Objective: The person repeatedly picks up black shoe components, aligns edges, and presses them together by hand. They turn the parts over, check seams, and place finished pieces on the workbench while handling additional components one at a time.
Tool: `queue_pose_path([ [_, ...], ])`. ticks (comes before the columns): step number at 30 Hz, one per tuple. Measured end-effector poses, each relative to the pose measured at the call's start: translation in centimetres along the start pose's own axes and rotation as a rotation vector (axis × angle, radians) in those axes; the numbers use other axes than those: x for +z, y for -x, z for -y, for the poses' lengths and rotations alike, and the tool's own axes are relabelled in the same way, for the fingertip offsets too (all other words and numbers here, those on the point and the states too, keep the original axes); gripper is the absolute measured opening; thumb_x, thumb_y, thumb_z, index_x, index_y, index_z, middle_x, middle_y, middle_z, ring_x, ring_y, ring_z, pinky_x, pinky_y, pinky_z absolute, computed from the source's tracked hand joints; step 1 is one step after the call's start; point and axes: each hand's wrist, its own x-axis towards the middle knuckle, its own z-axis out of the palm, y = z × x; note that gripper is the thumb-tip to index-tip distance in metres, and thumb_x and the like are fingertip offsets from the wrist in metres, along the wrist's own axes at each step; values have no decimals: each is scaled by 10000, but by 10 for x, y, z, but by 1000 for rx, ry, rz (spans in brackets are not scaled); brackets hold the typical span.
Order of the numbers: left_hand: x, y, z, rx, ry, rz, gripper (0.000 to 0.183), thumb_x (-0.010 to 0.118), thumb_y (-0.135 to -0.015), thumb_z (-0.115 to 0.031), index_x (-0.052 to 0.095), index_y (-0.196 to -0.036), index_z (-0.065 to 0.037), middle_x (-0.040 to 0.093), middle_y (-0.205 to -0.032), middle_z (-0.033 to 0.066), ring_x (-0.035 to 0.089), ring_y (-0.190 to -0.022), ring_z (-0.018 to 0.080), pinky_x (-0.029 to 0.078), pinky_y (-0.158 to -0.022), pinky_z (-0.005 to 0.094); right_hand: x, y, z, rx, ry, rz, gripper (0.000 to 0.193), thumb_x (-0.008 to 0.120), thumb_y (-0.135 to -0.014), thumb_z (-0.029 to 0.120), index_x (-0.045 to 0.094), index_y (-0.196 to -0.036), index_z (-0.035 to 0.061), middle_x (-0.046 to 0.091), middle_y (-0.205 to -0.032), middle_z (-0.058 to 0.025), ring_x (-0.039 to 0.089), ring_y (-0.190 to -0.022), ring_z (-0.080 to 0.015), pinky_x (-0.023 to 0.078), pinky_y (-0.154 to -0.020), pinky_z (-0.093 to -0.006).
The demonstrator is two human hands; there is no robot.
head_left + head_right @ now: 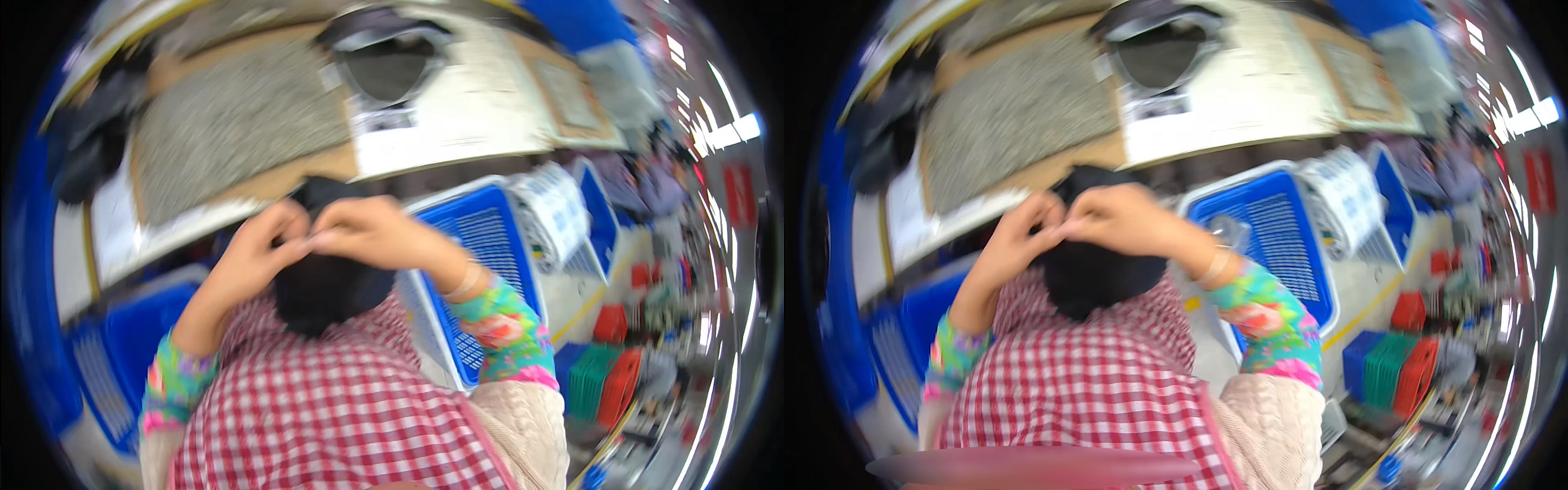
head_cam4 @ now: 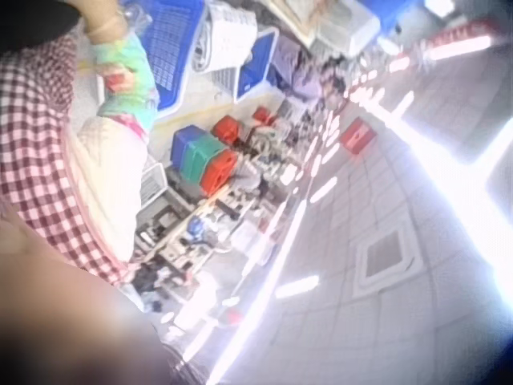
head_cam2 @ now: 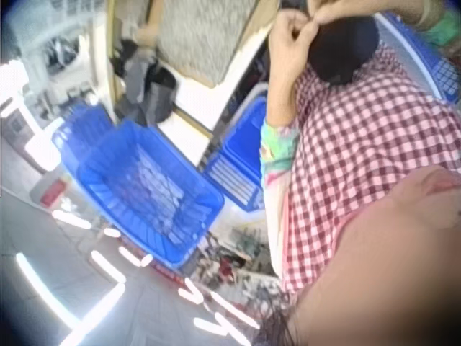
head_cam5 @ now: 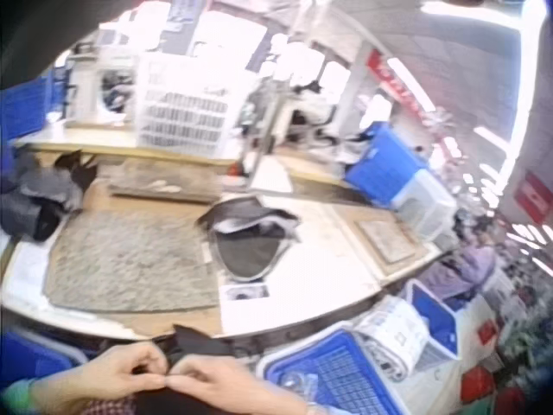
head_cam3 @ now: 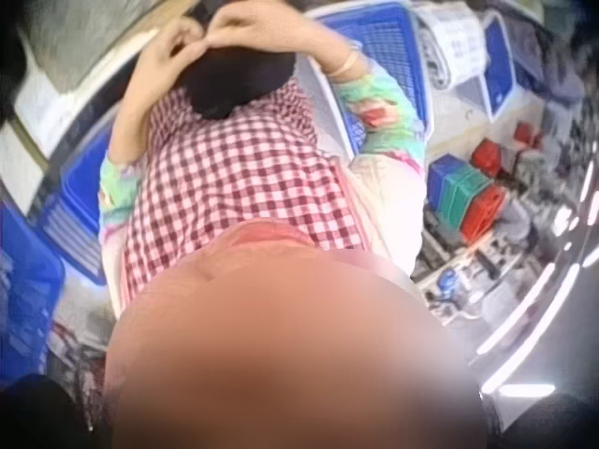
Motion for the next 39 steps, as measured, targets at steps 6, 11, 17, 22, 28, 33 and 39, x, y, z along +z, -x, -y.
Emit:
queue_pose_path([
  [6,14,-15,-25,-180,91,47,185,738,-941,-93,565,-999,-59,535,-841,-52,497,-778,38,388,-710,210,-28,-17,-11,309,-366,336,252,804,-930,298,763,-895,51,653,-752,15,567,-687,-104,475,-638,-287],
  [11,30,-28,-30,-161,73,104,196,755,-904,-13,587,-1003,-37,588,-876,-19,542,-812,70,444,-763,235,-39,-5,-40,348,-539,353,205,845,-887,277,770,-874,87,637,-760,49,588,-726,-94,509,-640,-299],
  [17,48,-47,-25,-233,9,61,197,754,-859,29,621,-997,-14,585,-833,-26,518,-777,69,420,-738,235,-23,30,-37,-431,615,-250,130,669,-840,219,688,-750,128,682,-749,-51,662,-732,-289,473,-705,-385],
  [22,48,-61,-24,-288,29,125,134,760,-874,30,636,-839,-8,594,-762,-34,490,-728,47,392,-678,239,-28,45,-34,-537,775,-384,134,683,-846,251,642,-854,124,640,-807,-27,642,-774,-230,454,-755,-390],
  [28,51,-65,-22,-253,63,106,166,774,-900,-1,627,-825,-21,600,-737,-33,500,-703,52,390,-658,234,-37,42,-48,-266,420,-259,292,736,-894,377,629,-857,109,659,-846,-52,671,-844,-280,471,-760,-409],
  [33,56,-68,-24,-237,73,91,164,761,-894,13,621,-817,-22,583,-754,-30,499,-721,55,395,-664,234,-38,42,-46,-314,488,-316,291,739,-889,372,656,-857,94,689,-844,-86,683,-828,-326,497,-735,-446],
  [39,74,-71,-31,-177,-29,71,224,770,-873,15,559,-928,-37,572,-836,-15,519,-776,64,432,-721,241,-77,25,-40,-6,197,144,304,734,-914,335,725,-878,33,676,-728,-133,653,-708,-313,493,-663,-436],
])
